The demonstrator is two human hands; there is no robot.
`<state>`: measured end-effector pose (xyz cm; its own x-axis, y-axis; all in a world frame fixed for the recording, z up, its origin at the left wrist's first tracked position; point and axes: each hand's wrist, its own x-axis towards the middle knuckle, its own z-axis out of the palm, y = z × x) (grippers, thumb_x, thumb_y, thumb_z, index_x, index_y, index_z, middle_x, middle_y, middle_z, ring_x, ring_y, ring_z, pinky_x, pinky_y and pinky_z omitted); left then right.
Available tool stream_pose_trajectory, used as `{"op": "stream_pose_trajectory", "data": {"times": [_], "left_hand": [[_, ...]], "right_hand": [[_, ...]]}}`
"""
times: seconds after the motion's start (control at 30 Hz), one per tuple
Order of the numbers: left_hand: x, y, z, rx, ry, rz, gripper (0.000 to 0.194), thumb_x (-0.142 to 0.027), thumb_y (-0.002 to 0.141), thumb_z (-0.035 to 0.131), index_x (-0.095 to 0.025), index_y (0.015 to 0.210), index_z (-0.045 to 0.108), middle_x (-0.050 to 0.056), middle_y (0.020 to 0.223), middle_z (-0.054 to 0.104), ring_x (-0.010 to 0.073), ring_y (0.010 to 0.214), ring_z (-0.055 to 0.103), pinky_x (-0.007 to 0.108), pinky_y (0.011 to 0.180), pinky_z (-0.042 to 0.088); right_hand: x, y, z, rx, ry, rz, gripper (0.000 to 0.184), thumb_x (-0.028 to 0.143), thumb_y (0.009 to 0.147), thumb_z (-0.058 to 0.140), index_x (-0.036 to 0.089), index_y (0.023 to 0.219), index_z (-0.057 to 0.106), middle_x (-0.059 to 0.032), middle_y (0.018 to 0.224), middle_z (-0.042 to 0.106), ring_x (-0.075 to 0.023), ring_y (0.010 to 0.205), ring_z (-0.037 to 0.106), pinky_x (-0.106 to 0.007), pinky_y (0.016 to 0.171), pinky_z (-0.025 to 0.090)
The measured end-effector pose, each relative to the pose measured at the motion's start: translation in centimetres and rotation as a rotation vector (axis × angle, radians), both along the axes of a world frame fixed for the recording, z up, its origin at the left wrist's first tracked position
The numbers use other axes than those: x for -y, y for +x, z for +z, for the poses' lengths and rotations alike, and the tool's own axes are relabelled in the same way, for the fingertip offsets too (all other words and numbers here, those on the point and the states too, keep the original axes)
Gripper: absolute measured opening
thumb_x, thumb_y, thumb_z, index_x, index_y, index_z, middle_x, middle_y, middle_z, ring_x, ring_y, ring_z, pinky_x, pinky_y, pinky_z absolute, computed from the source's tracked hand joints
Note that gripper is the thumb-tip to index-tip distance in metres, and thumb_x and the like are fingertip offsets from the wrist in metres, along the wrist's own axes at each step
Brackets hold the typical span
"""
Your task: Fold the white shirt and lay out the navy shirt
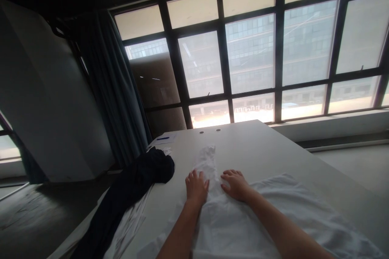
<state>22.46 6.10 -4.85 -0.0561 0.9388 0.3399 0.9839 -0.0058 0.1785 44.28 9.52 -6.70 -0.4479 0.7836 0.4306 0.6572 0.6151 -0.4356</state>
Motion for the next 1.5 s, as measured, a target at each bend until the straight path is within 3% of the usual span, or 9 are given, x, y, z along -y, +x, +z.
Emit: {"op": "stream_pose_trajectory", "data": {"times": [0.2, 0.43, 0.6, 0.87, 0.93, 1.03, 1.17, 1.4, 1.5], "left_hand": [[0.7, 1.5, 0.9, -0.058, -0.052, -0.141, 0.024, -0.034, 0.093, 0.056, -0.02, 0.109, 0.069, 0.015, 0.108, 0.068, 0.0341, 0.108, 0.059, 0.049, 0.094, 0.042], [1.1, 2.5, 0.8, -0.099, -0.137, -0.363, 0.037, -0.041, 0.091, 0.063, -0.031, 0.126, 0.063, 0.006, 0.135, 0.062, 0.0248, 0.123, 0.056, 0.037, 0.106, 0.039], [1.3, 2.1, 2.2, -0.144, -0.176, -0.247, 0.025, -0.035, 0.094, 0.053, -0.023, 0.112, 0.067, 0.01, 0.117, 0.068, 0.0271, 0.113, 0.06, 0.041, 0.1, 0.041], [1.9, 1.1, 4.2, -0.185, -0.386, -0.1, 0.041, -0.051, 0.091, 0.053, -0.021, 0.114, 0.069, 0.014, 0.116, 0.07, 0.0351, 0.111, 0.063, 0.054, 0.101, 0.04], [2.1, 1.2, 3.9, -0.165, -0.453, -0.109, 0.049, -0.057, 0.091, 0.051, -0.024, 0.122, 0.067, 0.013, 0.126, 0.067, 0.0357, 0.116, 0.061, 0.052, 0.101, 0.043], [2.2, 1.8, 3.1, -0.127, -0.519, -0.071, 0.063, -0.063, 0.092, 0.045, -0.03, 0.146, 0.049, 0.014, 0.155, 0.044, 0.0421, 0.136, 0.044, 0.06, 0.102, 0.041], [1.8, 2.1, 1.6, -0.099, -0.544, 0.033, 0.074, -0.065, 0.096, 0.031, -0.026, 0.159, 0.024, 0.018, 0.167, 0.014, 0.0504, 0.149, 0.014, 0.081, 0.103, 0.019], [0.6, -0.1, -0.5, -0.064, -0.416, 0.071, 0.087, -0.085, 0.087, 0.019, -0.037, 0.159, 0.021, 0.012, 0.169, 0.009, 0.0462, 0.152, 0.003, 0.085, 0.103, 0.001], [0.2, -0.5, -0.9, -0.072, -0.365, 0.082, 0.088, -0.087, 0.086, 0.02, -0.037, 0.158, 0.025, 0.013, 0.168, 0.013, 0.0457, 0.152, 0.006, 0.084, 0.104, 0.0]], "right_hand": [[-0.5, -0.1, 0.1, -0.003, -0.005, -0.057, 0.036, 0.025, 0.085, 0.058, 0.023, 0.118, 0.071, -0.0119, 0.125, 0.069, -0.0291, 0.118, 0.058, -0.047, 0.105, 0.035], [0.1, -0.3, 1.6, 0.005, 0.003, 0.093, 0.041, 0.013, 0.081, 0.052, 0.026, 0.114, 0.074, -0.0039, 0.114, 0.075, -0.0193, 0.112, 0.063, -0.033, 0.105, 0.038], [0.8, -1.0, 1.3, 0.103, -0.054, 0.099, 0.035, 0.038, 0.089, 0.057, 0.029, 0.118, 0.073, -0.0035, 0.127, 0.071, -0.0239, 0.126, 0.057, -0.038, 0.113, 0.031], [-0.9, -0.1, -0.1, 0.202, -0.178, -0.244, 0.056, 0.049, 0.096, 0.042, 0.021, 0.143, 0.054, -0.0129, 0.155, 0.047, -0.0435, 0.144, 0.031, -0.07, 0.113, 0.008], [-1.1, 0.3, 0.1, 0.202, -0.172, -0.286, 0.054, 0.046, 0.096, 0.041, 0.02, 0.142, 0.055, -0.0137, 0.156, 0.044, -0.0436, 0.143, 0.031, -0.069, 0.112, 0.012], [-0.7, 0.3, 0.9, 0.187, -0.123, -0.267, 0.044, 0.042, 0.098, 0.04, 0.022, 0.13, 0.062, -0.0125, 0.148, 0.052, -0.0339, 0.136, 0.042, -0.053, 0.112, 0.024], [0.3, -0.4, 1.3, 0.194, -0.078, -0.17, 0.033, 0.044, 0.097, 0.044, 0.028, 0.113, 0.068, -0.0063, 0.126, 0.066, -0.0227, 0.119, 0.054, -0.036, 0.107, 0.032], [-0.6, 0.8, 0.1, 0.226, -0.116, -0.264, 0.053, 0.052, 0.094, 0.048, 0.02, 0.135, 0.057, -0.0166, 0.15, 0.048, -0.0357, 0.14, 0.036, -0.053, 0.113, 0.021], [-1.5, 2.1, 0.6, 0.235, -0.114, -0.298, 0.045, 0.048, 0.097, 0.045, 0.019, 0.127, 0.061, -0.0173, 0.143, 0.053, -0.0342, 0.134, 0.043, -0.051, 0.11, 0.026]]}}
